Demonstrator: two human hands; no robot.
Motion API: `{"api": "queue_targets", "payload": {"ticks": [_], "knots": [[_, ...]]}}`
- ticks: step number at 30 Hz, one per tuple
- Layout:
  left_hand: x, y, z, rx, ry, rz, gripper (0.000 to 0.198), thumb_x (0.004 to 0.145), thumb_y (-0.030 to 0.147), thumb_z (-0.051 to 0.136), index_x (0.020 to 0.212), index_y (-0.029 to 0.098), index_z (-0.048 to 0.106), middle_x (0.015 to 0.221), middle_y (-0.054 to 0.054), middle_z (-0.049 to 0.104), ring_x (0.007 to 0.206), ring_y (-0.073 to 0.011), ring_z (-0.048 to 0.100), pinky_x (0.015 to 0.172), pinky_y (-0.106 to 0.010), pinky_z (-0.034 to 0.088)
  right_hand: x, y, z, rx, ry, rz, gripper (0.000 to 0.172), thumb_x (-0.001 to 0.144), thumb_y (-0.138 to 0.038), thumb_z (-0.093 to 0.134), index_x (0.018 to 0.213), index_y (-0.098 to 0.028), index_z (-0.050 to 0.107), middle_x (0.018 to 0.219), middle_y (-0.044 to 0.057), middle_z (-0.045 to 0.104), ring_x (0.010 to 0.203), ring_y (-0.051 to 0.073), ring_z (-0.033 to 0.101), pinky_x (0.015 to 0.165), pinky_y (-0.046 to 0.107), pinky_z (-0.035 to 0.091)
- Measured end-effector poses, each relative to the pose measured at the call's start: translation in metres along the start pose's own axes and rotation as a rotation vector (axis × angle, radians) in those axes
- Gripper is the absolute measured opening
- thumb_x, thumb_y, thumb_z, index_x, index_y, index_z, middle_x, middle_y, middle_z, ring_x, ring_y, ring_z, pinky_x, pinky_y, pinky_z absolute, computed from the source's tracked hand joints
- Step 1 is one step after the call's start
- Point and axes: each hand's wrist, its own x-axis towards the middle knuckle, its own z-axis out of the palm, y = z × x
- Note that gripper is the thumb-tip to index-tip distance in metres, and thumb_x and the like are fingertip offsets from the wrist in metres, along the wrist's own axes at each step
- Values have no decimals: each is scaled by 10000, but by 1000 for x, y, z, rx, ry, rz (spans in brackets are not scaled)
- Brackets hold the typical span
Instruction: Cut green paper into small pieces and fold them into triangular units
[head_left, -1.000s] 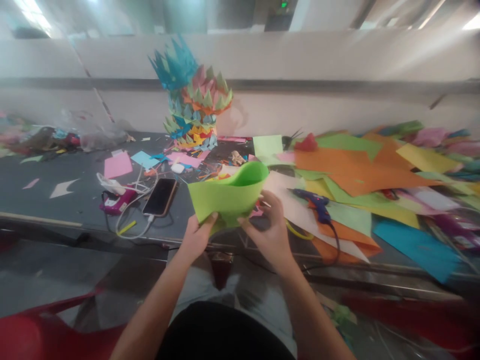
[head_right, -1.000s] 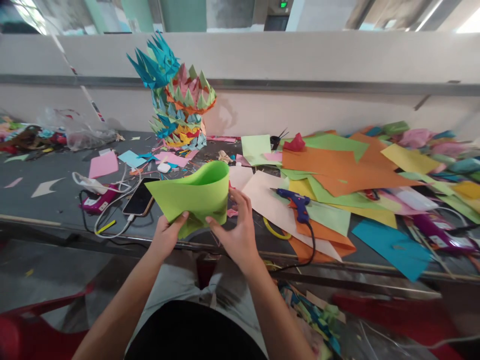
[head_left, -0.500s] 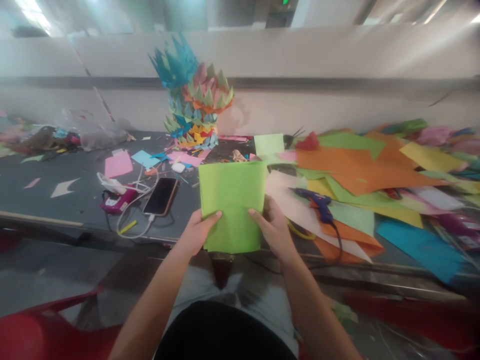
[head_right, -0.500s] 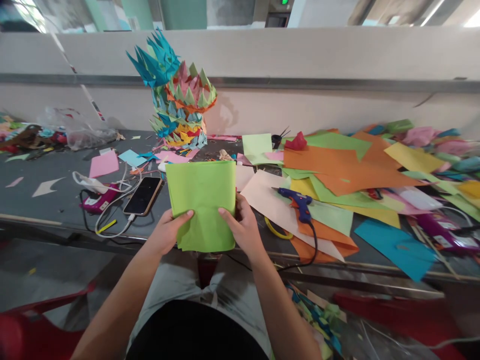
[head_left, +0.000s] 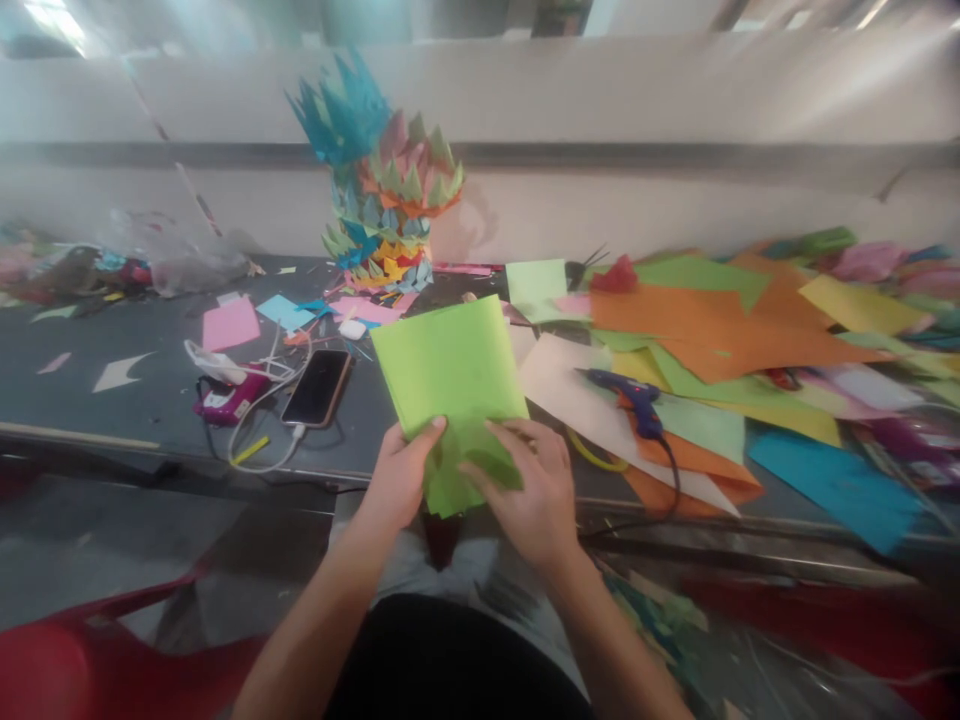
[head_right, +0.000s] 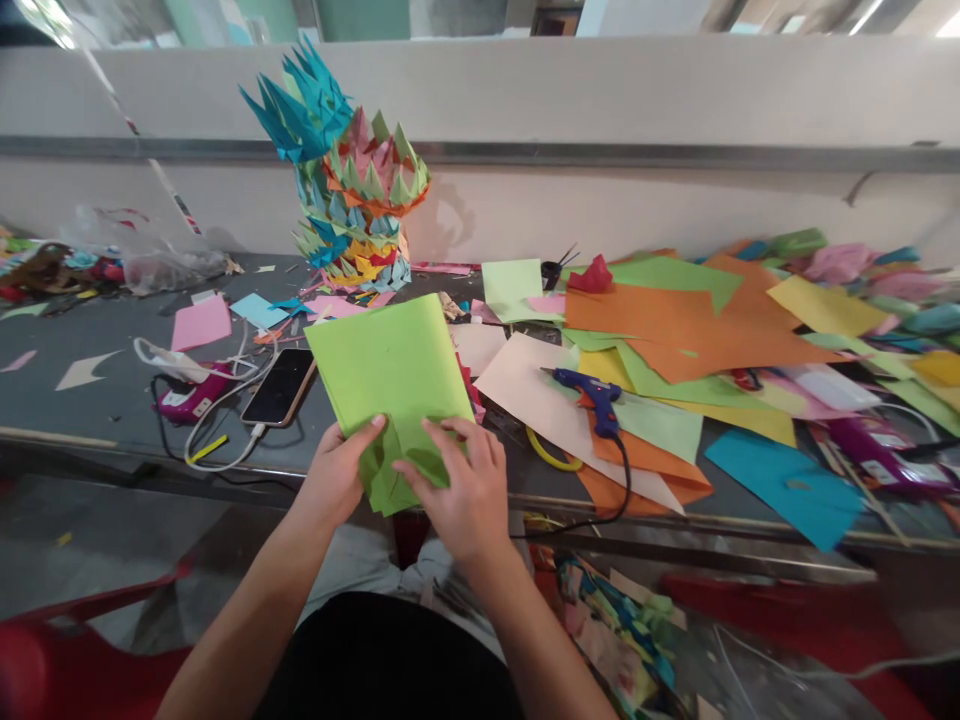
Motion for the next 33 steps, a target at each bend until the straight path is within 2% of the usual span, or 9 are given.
{"api": "queue_targets", "payload": {"ticks": [3, 8, 17, 20, 22, 25, 28, 30, 33], "knots": [[-12, -4, 10, -54, 50, 18, 279, 655, 290, 744, 871, 140, 652, 829, -59, 715, 786, -196, 672, 737, -302, 510, -4, -9, 6, -29, -34, 18, 378, 769, -373, 652, 1110, -214, 612, 976, 90, 599, 891, 232, 554, 773, 400, 450], [-21, -12, 17, -115, 99, 3, 302, 641, 264, 749, 893, 169, 611, 849, -32, 706, 852, -200, 663, 777, -320, 507, -6, -6, 12, 128, 52, 17, 140, 814, -185, 605, 911, -258, 675, 876, 37, 614, 805, 171, 574, 729, 339, 458], [-25, -17, 18, -103, 141, -72, 350, 642, 298, 751, 921, 167, 586, 868, -47, 704, 873, -227, 662, 760, -339, 520, -14, -5, 5, 142, 23, 31, 168, 847, -98, 451, 812, -205, 575, 811, 48, 609, 782, 185, 567, 709, 332, 455], [-29, -11, 18, -109, 173, -87, 340, 654, 286, 749, 938, 189, 588, 886, -46, 708, 905, -235, 657, 779, -356, 527, -22, 11, -14, 163, 127, 188, 103, 853, -148, 488, 848, -210, 570, 794, 38, 613, 742, 180, 589, 683, 317, 467], [-31, -6, 17, -101, 200, -114, 330, 660, 276, 747, 942, 203, 592, 909, -44, 710, 925, -235, 653, 792, -361, 532, -29, 35, -37, 25, 200, 330, 76, 853, -198, 517, 866, -210, 591, 769, 37, 624, 632, 165, 590, 607, 297, 459], [-34, 0, 14, -97, 207, -138, 337, 649, 277, 761, 938, 212, 601, 921, -42, 712, 936, -234, 652, 801, -358, 538, -44, 85, -84, -266, 345, 287, 61, 794, -291, 613, 795, -236, 638, 705, 62, 663, 584, 185, 604, 553, 304, 444], [-36, 1, 11, -101, 182, -97, 337, 634, 292, 772, 919, 209, 612, 911, -43, 715, 931, -243, 655, 808, -362, 539, -56, 121, -130, -501, 176, 162, 240, 824, -461, 508, 778, -285, 666, 689, 81, 690, 566, 223, 622, 482, 345, 422], [-39, 0, 11, -85, 189, -76, 318, 638, 304, 769, 900, 207, 617, 910, -42, 715, 928, -247, 656, 811, -366, 539, -58, 121, -148, -622, 117, 151, 288, 833, -479, 467, 800, -292, 682, 752, 102, 706, 628, 263, 642, 485, 376, 432], [-44, -3, 13, -57, 215, -89, 317, 638, 317, 768, 899, 209, 624, 926, -38, 714, 921, -251, 657, 798, -368, 542, -49, 87, -146, -559, 335, 275, 150, 788, -365, 598, 885, -307, 696, 779, 88, 709, 693, 272, 657, 531, 378, 464]]}}
